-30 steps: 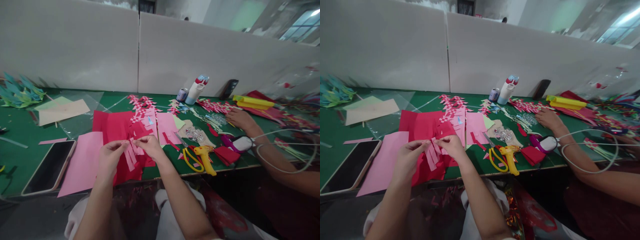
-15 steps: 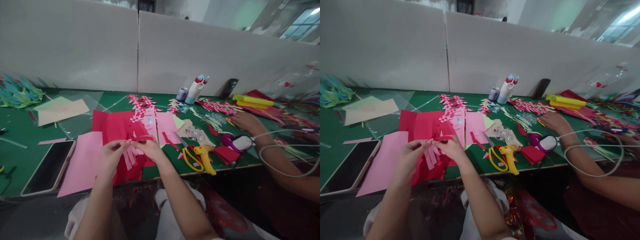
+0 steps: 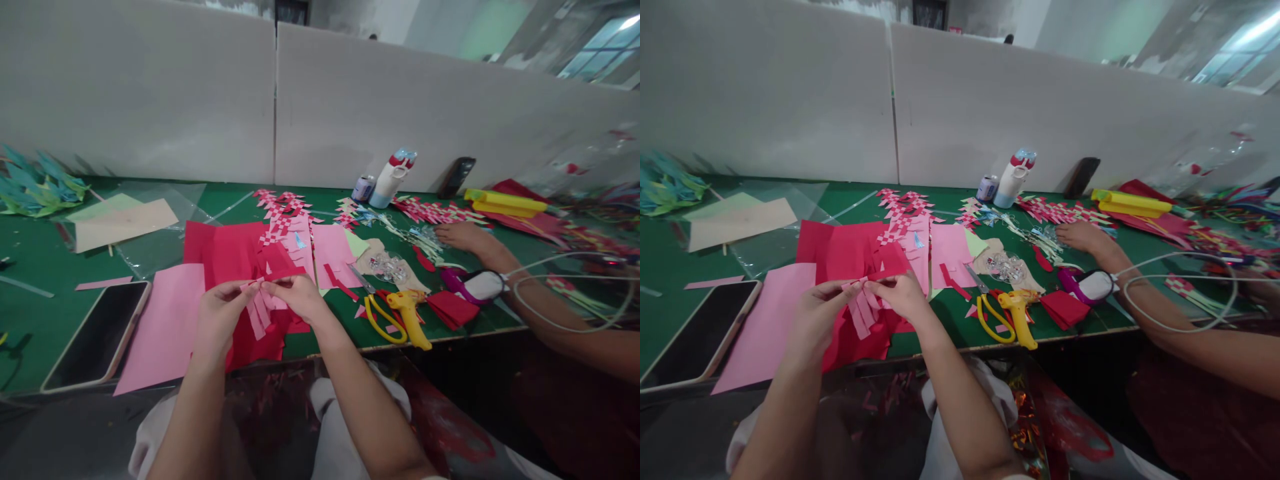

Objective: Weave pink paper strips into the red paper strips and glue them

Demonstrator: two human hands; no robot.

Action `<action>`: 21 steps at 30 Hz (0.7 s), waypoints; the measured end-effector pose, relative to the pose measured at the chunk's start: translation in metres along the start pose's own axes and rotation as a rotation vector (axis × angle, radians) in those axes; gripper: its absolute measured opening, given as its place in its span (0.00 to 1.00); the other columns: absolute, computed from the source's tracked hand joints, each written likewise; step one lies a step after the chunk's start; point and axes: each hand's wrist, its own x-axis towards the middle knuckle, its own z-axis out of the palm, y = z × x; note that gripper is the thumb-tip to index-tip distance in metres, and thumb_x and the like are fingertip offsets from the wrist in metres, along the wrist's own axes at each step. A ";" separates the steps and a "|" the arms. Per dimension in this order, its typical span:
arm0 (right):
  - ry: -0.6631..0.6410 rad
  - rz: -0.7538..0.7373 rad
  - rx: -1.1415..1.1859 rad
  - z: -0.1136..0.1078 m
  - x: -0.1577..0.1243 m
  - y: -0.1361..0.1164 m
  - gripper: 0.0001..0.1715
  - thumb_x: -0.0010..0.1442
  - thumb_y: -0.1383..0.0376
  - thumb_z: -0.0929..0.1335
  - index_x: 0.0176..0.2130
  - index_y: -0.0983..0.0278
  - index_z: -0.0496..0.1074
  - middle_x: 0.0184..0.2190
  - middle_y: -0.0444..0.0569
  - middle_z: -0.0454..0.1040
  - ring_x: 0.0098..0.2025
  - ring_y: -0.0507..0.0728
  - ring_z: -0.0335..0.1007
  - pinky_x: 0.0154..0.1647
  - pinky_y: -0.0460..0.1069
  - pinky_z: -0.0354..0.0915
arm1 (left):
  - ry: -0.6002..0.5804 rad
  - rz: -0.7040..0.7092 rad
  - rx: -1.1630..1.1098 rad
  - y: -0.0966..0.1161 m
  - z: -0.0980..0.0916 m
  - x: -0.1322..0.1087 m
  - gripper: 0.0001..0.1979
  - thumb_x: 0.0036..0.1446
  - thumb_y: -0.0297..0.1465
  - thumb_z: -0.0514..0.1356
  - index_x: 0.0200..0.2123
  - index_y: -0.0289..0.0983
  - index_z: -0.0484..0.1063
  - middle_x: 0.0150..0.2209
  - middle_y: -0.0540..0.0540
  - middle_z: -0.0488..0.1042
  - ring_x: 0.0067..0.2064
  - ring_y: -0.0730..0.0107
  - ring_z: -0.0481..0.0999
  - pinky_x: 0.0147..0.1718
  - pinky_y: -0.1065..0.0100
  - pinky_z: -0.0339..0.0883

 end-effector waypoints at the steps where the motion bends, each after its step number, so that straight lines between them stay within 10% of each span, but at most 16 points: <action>1: 0.001 -0.015 -0.016 0.000 0.000 0.000 0.17 0.51 0.55 0.71 0.35 0.64 0.80 0.32 0.49 0.80 0.37 0.57 0.75 0.42 0.50 0.68 | -0.001 0.003 0.006 0.000 0.000 0.000 0.18 0.34 0.38 0.72 0.30 0.34 0.79 0.29 0.43 0.79 0.37 0.62 0.77 0.41 0.62 0.69; 21: -0.365 0.000 -0.093 0.002 -0.002 -0.004 0.15 0.52 0.58 0.71 0.26 0.68 0.75 0.24 0.46 0.74 0.29 0.51 0.68 0.34 0.46 0.62 | 0.214 0.091 -0.107 0.005 -0.007 0.008 0.14 0.38 0.36 0.68 0.29 0.34 0.76 0.28 0.48 0.75 0.31 0.72 0.72 0.33 0.70 0.65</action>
